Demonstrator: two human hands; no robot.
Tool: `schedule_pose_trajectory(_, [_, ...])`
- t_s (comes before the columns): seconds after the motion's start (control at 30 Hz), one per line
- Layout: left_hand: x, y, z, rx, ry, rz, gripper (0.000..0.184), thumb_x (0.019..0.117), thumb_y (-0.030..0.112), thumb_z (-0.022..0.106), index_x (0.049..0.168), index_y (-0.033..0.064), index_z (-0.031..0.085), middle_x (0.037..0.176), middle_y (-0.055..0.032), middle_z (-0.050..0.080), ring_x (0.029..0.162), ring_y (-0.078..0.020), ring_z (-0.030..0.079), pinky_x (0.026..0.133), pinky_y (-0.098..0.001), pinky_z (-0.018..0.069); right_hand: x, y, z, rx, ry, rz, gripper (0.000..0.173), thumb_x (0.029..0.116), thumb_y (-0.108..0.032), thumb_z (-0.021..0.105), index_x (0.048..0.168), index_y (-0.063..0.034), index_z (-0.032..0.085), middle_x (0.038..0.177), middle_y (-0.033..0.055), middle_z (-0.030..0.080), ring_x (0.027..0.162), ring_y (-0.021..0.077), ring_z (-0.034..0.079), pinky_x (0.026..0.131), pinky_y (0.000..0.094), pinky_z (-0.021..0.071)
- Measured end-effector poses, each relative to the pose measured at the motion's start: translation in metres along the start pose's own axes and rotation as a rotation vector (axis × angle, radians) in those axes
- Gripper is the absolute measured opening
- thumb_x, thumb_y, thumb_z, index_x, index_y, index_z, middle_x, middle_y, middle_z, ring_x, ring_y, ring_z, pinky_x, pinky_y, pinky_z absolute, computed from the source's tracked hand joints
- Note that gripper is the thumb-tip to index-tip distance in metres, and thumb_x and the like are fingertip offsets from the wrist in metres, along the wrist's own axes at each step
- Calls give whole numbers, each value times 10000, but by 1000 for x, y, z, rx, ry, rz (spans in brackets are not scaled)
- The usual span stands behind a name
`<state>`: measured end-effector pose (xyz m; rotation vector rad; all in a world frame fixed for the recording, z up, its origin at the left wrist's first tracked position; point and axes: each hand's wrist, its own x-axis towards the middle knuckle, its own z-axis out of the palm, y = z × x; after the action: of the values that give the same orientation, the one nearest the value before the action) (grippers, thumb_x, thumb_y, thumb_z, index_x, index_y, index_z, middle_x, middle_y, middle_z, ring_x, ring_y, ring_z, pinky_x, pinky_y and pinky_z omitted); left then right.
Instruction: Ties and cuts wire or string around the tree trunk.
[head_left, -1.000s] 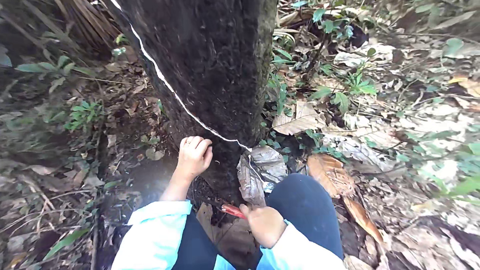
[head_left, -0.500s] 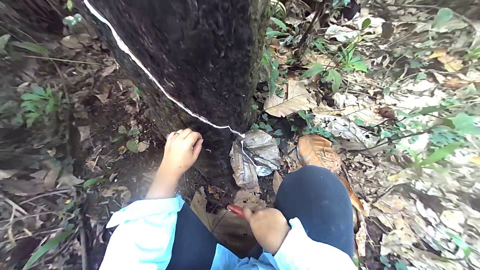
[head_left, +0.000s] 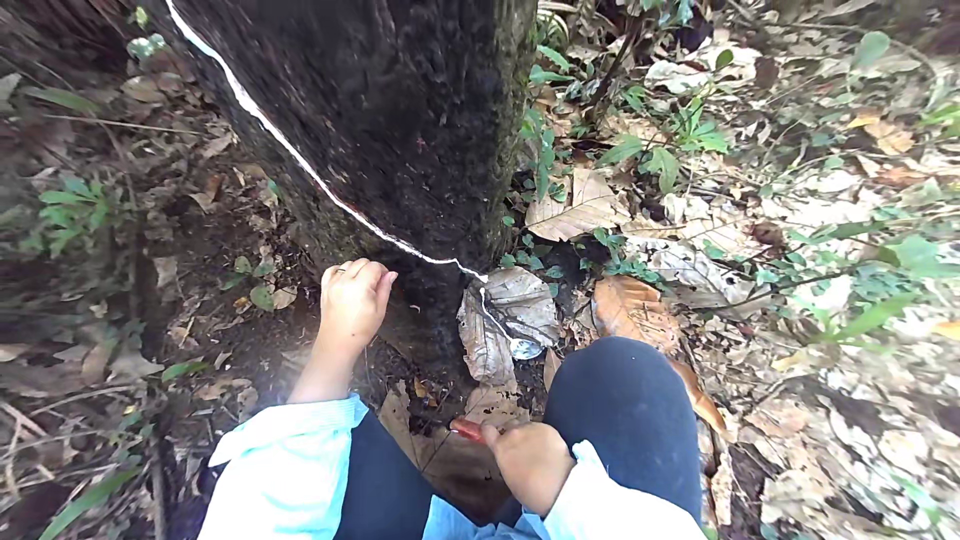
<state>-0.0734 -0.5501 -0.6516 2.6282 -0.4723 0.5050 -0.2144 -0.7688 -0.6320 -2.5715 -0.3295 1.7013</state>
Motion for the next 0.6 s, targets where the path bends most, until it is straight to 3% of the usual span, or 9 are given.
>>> schedule_pose_trajectory(0.17, [2, -10, -5, -75, 118, -199, 216, 931, 124, 691, 821, -63, 688, 806, -204, 662, 798, -372, 651, 888, -617, 449, -6, 0, -6, 49, 28, -54, 454, 1063, -14, 391, 1511, -61, 448, 1318, 287, 626, 1222, 487, 611, 951, 638, 500])
schedule_pose_trajectory(0.27, [3, -19, -6, -105, 190, -334, 136, 909, 70, 724, 851, -52, 712, 848, -197, 686, 843, -356, 663, 929, -617, 442, -5, -4, -7, 9, 21, -45, 457, 1056, -7, 402, 1505, -76, 453, 1301, 284, 634, 1205, 480, 622, 933, 638, 508])
schedule_pose_trajectory(0.47, [5, -27, -10, -214, 255, -469, 200, 1005, 24, 567, 1081, -50, 737, 1048, -211, 727, 1018, -357, 688, 983, -580, 463, -6, -11, -5, -61, 24, 4, 470, 1045, -21, 455, 1509, -96, 452, 1315, 286, 627, 1209, 480, 620, 953, 631, 507])
schedule_pose_trajectory(0.53, [6, -27, -10, -227, 272, -500, 269, 1031, -4, 491, 1181, -51, 709, 1105, -214, 729, 1049, -351, 698, 984, -538, 500, -4, -10, -1, -64, 28, 9, 469, 1041, -29, 464, 1505, -101, 458, 1320, 283, 627, 1206, 484, 622, 947, 640, 509])
schedule_pose_trajectory(0.6, [8, -25, -9, -209, 236, -558, 360, 1034, -29, 431, 1329, -37, 638, 1264, -231, 685, 1189, -385, 651, 1046, -562, 468, -2, -9, 1, -69, 18, 12, 483, 1045, -30, 457, 1520, -111, 446, 1320, 279, 629, 1203, 484, 623, 941, 639, 512])
